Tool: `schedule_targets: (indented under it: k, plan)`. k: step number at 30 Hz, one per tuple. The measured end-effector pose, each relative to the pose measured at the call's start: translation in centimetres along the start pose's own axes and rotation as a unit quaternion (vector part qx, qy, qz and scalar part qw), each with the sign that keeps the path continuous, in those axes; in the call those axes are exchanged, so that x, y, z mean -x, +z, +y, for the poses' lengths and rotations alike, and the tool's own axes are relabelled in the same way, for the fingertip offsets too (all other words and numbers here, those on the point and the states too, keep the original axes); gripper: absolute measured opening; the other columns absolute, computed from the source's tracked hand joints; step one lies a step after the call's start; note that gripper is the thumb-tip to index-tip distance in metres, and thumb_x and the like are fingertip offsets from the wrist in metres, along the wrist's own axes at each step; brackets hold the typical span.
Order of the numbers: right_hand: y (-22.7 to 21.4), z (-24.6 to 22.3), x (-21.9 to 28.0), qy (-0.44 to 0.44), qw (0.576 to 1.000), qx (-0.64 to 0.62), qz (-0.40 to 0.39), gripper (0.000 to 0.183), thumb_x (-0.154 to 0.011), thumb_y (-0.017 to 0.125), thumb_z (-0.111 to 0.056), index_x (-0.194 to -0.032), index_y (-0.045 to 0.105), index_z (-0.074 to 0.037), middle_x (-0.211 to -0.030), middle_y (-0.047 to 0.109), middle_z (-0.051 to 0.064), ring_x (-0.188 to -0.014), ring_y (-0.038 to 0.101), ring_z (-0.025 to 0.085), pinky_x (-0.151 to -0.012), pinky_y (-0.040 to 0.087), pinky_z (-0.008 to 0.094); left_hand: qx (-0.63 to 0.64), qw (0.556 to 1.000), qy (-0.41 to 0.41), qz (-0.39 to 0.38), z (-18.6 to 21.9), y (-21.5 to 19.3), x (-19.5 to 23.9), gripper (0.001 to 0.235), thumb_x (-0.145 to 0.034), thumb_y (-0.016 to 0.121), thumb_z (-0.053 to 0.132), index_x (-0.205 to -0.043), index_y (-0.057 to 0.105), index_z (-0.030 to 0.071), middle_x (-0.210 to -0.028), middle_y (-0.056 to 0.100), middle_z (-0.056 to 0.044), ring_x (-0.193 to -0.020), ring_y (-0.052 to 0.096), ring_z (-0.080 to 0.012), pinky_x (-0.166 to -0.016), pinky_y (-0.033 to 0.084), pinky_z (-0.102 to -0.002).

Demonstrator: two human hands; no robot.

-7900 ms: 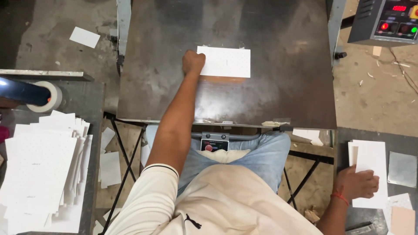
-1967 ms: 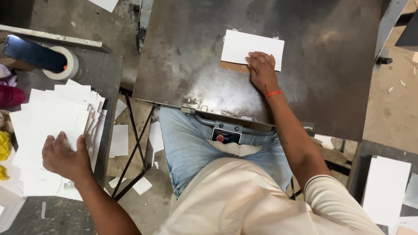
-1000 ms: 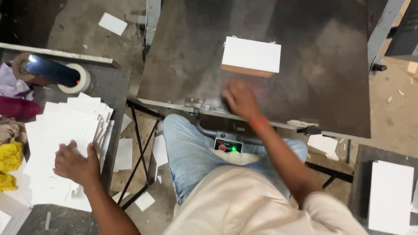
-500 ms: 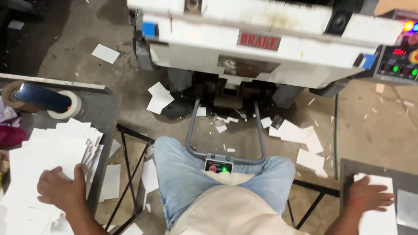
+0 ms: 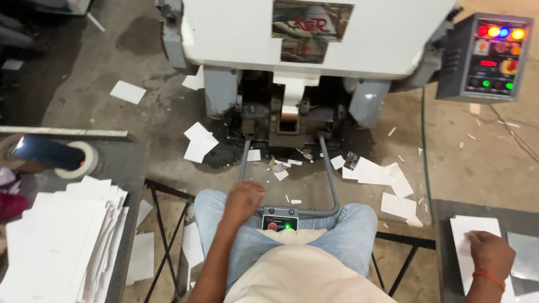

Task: Feeding paper sheets into an industrial die-cutting or pressing machine.

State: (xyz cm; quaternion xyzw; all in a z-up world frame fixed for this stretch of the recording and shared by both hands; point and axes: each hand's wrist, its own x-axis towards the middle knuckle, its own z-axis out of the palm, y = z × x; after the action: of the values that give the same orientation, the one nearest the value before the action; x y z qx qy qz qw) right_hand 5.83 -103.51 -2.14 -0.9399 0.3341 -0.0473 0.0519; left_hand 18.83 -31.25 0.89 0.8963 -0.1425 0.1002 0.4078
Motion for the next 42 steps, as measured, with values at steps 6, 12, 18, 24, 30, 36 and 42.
schedule_targets:
  k: [6, 12, 18, 24, 30, 36, 42]
  plan:
    - [-2.3, -4.2, 1.1, -0.042, 0.990, 0.126, -0.046, 0.072, -0.087, 0.078, -0.062, -0.146, 0.070, -0.020, -0.088, 0.079, 0.021, -0.092, 0.076, 0.037, -0.080, 0.059, 0.044, 0.052, 0.994, 0.019, -0.090, 1.4, 1.1, 0.1, 0.013, -0.088, 0.069, 0.019, -0.091, 0.074, 0.008, -0.098, 0.077, -0.007, -0.095, 0.071, -0.0291, -0.095, 0.049, -0.042]
    - [-1.8, -4.4, 0.8, -0.148, 0.983, 0.106, -0.015, 0.045, -0.094, 0.071, -0.052, -0.129, 0.075, -0.024, -0.110, 0.074, 0.012, -0.107, 0.070, 0.031, -0.090, 0.056, 0.041, 0.022, 0.988, 0.014, -0.150, 0.6, -2.3, 1.5, 0.013, -0.088, 0.069, 0.019, -0.091, 0.075, 0.008, -0.095, 0.076, -0.007, -0.092, 0.070, -0.0293, -0.088, 0.050, -0.043]
    - [-3.7, -5.2, 1.3, -0.123, 0.991, 0.055, -0.015, 0.050, -0.088, 0.077, -0.054, -0.126, 0.077, -0.023, -0.123, 0.074, 0.013, -0.110, 0.069, 0.035, -0.092, 0.055, 0.046, 0.013, 0.983, 0.022, -0.180, -0.3, -2.3, 2.5, 0.013, -0.089, 0.069, 0.018, -0.092, 0.075, 0.008, -0.094, 0.075, -0.009, -0.092, 0.069, -0.0315, -0.085, 0.051, -0.044]
    - [-3.0, -3.7, -0.1, -0.088, 0.995, 0.003, -0.045, 0.053, -0.080, 0.084, -0.053, -0.123, 0.078, -0.022, -0.128, 0.071, 0.018, -0.117, 0.067, 0.040, -0.093, 0.054, 0.047, 0.037, 0.963, 0.093, -0.251, 0.7, -0.1, -1.6, 0.015, -0.091, 0.068, 0.020, -0.095, 0.075, 0.008, -0.095, 0.074, -0.009, -0.091, 0.069, -0.0322, -0.083, 0.053, -0.045]
    - [-4.0, -4.4, -0.5, -0.041, 0.992, -0.041, -0.115, 0.048, -0.083, 0.083, -0.046, -0.123, 0.079, -0.020, -0.114, 0.075, 0.022, -0.108, 0.072, 0.040, -0.092, 0.056, 0.047, 0.122, 0.974, 0.101, -0.162, 4.3, -1.5, -11.1, 0.018, -0.099, 0.062, 0.019, -0.101, 0.075, 0.008, -0.102, 0.075, -0.010, -0.094, 0.071, -0.0258, -0.080, 0.056, -0.038]
    - [1.0, -2.6, 1.9, -0.020, 0.999, -0.019, 0.047, 0.052, -0.091, 0.070, -0.026, -0.119, 0.066, 0.016, -0.106, 0.070, 0.036, -0.108, 0.069, 0.047, -0.095, 0.055, 0.048, 0.319, 0.945, -0.049, 0.061, -7.2, 4.9, -18.5, 0.019, -0.103, 0.063, 0.018, -0.103, 0.071, 0.001, -0.105, 0.076, -0.013, -0.100, 0.070, -0.0226, -0.091, 0.054, -0.035]
    - [-3.2, -7.9, 10.4, 0.143, 0.984, 0.019, 0.108, 0.043, -0.083, 0.071, -0.019, -0.105, 0.065, 0.016, -0.122, 0.055, 0.037, -0.108, 0.056, 0.054, -0.080, 0.050, 0.061, 0.083, 0.951, -0.286, 0.079, -9.9, 8.1, -22.1, 0.026, -0.087, 0.073, 0.022, -0.086, 0.071, -0.004, -0.085, 0.073, -0.019, -0.080, 0.071, -0.0296, -0.075, 0.053, -0.040]
